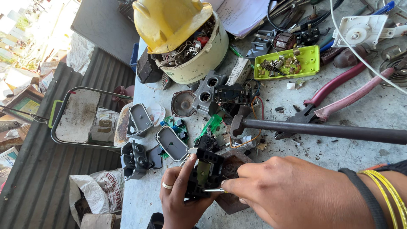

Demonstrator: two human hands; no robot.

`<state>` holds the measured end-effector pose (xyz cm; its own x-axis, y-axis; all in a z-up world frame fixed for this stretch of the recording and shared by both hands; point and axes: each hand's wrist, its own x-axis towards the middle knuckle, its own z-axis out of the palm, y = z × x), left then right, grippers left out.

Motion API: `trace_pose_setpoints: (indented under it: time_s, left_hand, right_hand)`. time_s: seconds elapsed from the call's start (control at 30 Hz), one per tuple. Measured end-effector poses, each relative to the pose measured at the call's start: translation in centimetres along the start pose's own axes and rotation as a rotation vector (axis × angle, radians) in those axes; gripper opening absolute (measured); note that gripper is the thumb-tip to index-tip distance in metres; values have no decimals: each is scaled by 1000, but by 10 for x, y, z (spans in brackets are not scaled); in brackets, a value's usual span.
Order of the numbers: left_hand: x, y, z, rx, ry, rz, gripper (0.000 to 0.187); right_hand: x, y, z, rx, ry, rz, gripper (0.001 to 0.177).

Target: The person uses a screwdriver to disassemble a small black electronic device on a cluttered workbench. They remove screws, separate the casing, and extract internal components including wires and a circuit board.

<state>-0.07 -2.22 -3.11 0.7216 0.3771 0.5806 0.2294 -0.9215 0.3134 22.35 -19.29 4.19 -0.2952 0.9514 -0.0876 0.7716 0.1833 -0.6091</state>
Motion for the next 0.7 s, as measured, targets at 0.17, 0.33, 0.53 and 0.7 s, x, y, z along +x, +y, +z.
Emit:
trace_pose_setpoints:
  time_s: [0.17, 0.33, 0.53, 0.7]
  left_hand:
    - [0, -2, 0, 1, 1, 15, 94]
    - [0, -1, -1, 42, -24, 54, 94]
    - [0, 3, 0, 66, -20, 25, 94]
    - [2, 6, 1, 47, -9, -11, 93]
  right_hand:
    - [2, -1, 2, -70, -45, 30, 48]
    - [-1, -6, 8, -157, -59, 22, 61]
    - [0, -2, 8, -94, 32, -29, 42]
    - [0, 3, 14, -59, 48, -10, 44]
